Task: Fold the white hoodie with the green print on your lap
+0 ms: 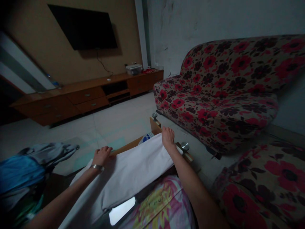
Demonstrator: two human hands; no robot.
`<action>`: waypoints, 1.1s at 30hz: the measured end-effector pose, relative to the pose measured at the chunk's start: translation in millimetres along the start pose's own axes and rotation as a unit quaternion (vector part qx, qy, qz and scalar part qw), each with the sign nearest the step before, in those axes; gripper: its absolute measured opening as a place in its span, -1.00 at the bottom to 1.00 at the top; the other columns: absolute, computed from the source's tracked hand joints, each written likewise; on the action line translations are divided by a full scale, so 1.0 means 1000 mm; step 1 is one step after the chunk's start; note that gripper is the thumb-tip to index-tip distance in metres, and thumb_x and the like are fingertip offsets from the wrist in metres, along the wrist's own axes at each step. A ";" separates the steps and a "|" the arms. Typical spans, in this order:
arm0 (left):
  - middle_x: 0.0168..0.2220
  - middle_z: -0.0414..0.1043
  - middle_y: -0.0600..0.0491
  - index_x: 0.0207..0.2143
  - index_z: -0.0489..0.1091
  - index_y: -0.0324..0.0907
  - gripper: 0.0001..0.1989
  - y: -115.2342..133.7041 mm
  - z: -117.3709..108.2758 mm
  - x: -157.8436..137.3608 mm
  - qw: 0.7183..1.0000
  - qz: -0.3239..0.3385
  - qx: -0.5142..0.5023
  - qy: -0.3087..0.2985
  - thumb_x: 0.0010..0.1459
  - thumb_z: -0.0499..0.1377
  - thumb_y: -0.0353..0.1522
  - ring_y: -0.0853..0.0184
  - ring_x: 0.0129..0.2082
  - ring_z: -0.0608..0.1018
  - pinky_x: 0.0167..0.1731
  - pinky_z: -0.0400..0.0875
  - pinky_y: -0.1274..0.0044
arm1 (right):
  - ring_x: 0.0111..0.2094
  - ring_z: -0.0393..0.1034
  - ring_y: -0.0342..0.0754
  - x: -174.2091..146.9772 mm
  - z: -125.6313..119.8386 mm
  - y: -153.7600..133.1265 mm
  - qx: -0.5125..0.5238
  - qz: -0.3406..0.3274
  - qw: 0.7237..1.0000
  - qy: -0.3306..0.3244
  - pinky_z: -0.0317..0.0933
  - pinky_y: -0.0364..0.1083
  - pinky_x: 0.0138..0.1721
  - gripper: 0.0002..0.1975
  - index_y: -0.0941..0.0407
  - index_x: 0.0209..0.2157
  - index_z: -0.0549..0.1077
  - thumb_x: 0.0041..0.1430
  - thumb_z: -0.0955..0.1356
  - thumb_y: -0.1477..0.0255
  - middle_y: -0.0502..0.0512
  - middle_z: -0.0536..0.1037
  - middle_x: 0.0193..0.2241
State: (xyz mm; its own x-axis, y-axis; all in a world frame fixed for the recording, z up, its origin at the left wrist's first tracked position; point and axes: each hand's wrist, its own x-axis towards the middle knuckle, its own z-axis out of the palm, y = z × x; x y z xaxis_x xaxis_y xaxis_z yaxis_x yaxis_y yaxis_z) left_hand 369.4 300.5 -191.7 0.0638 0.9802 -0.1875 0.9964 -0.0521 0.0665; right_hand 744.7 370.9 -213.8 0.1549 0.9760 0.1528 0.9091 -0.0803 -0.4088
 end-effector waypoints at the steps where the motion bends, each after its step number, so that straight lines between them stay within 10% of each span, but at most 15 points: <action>1: 0.12 0.26 -0.19 0.04 0.27 -0.20 -0.63 0.009 0.006 -0.011 0.998 0.020 0.022 0.051 0.20 -0.06 -0.35 0.10 0.14 0.26 0.12 0.02 0.20 | 0.05 0.21 0.12 -0.007 0.003 -0.005 -0.007 -0.044 0.999 0.004 -0.01 0.08 0.08 -0.64 0.16 0.04 0.33 0.29 0.13 0.45 0.33 0.41 -0.01; 4: 0.25 0.11 -0.08 0.14 0.22 -0.10 -0.57 0.034 0.035 -0.044 0.984 0.096 0.065 0.135 0.25 -0.09 -0.25 0.10 0.25 0.09 0.19 -0.13 0.14 | 0.12 0.15 0.11 -0.030 0.019 -0.010 -0.030 -0.177 0.984 -0.012 -0.05 0.08 0.13 -0.66 0.11 -0.01 0.40 0.30 0.15 0.35 0.22 0.39 0.06; 10: 0.33 -0.11 0.00 0.27 0.02 -0.10 -0.38 0.028 0.080 -0.064 0.988 0.092 0.051 0.112 0.23 -0.13 -0.05 0.11 0.31 -0.05 0.22 -0.10 0.21 | 0.27 -0.07 0.04 -0.041 0.042 0.016 -0.041 -0.241 0.969 -0.031 -0.19 0.11 0.21 -0.56 0.04 0.16 0.24 0.32 0.12 0.24 0.12 0.18 0.23; 21: 0.33 -0.13 -0.01 0.26 0.01 -0.01 -0.41 0.041 0.058 -0.112 0.987 0.123 0.041 0.097 0.21 -0.01 -0.11 0.09 0.32 -0.05 0.20 -0.10 0.10 | 0.28 -0.11 0.08 -0.070 0.007 0.009 -0.042 -0.204 0.978 0.006 -0.18 0.13 0.21 -0.52 0.11 0.19 0.20 0.30 0.15 0.26 0.20 0.16 0.24; 33: 0.34 -0.20 -0.03 0.27 -0.02 -0.04 -0.35 0.078 0.082 -0.173 0.985 0.159 -0.066 0.032 0.19 -0.04 -0.03 0.11 0.33 -0.12 0.22 -0.15 0.07 | 0.18 0.15 0.09 -0.094 0.008 0.135 -0.098 -0.230 0.968 0.001 0.11 0.11 0.12 -0.50 0.07 0.13 0.29 0.23 0.08 0.24 0.21 0.27 0.17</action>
State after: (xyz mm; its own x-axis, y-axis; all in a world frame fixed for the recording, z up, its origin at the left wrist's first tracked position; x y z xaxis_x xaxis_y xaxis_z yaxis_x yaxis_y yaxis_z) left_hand 440.5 111.4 -234.1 0.3636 0.9286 -0.0738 0.9104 -0.3375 0.2391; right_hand 850.0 270.3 -290.8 -0.2830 0.9174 0.2799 0.9382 0.3254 -0.1179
